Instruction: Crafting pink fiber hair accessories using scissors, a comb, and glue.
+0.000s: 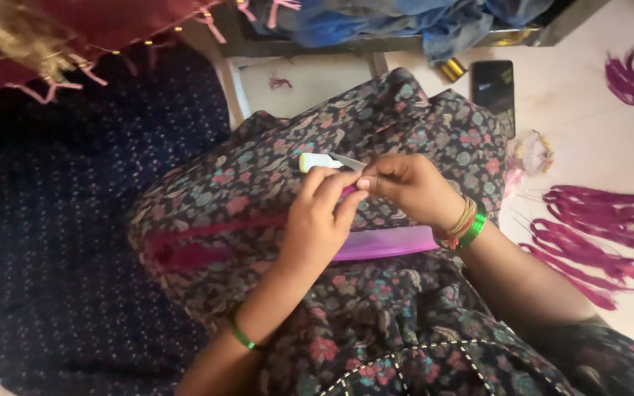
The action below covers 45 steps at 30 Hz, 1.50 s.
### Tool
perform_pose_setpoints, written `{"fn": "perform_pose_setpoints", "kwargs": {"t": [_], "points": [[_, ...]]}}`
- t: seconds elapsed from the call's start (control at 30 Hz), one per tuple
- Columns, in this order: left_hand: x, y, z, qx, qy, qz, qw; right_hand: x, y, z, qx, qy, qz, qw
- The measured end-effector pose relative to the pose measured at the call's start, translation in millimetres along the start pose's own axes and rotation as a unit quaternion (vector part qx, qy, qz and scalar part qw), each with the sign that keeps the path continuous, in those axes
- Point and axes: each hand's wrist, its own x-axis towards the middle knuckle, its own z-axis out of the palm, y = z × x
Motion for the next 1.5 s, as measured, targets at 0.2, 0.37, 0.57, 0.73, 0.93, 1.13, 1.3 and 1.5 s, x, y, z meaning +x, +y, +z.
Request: {"fn": "perform_pose_setpoints", "kwargs": {"t": [0.2,0.37,0.57,0.73,0.93,1.13,1.3,1.5], "points": [[-3.9,-3.0,-1.0,0.049,-0.003,-0.021,0.999,-3.6,1.2,-1.7,0.008,-0.013,0.018,1.0],[4.4,-3.9,-0.4,0.096,0.02,-0.008,0.995,-12.5,-7.7,-22.0,-0.103,0.038,-0.021,0.994],[16.2,-20.2,-6.0,0.083,0.023,-0.05,0.995,-70.1,57.1,-39.2,-0.366,0.13,-0.113,0.914],[22.1,-36.2,-4.9,0.049,0.037,-0.071,0.996,-118.0,24.7,-22.2,-0.472,0.119,-0.151,0.86],[35.0,-36.7,-6.7,0.041,0.039,-0.084,0.995,-176.4,84.0,-50.3,-0.561,0.043,0.166,0.81],[33.3,-67.9,7.8,-0.069,0.06,-0.103,0.991,-188.5,88.4,-90.3,-0.404,0.033,0.29,0.867],[34.3,-80.3,17.6,-0.335,0.033,-0.241,0.91,-179.3,93.1,-62.5,0.015,0.043,0.242,0.969],[41.2,-70.0,13.2,-0.415,0.043,-0.291,0.861,-119.6,53.9,-28.6,0.088,-0.045,0.182,0.978]]}}
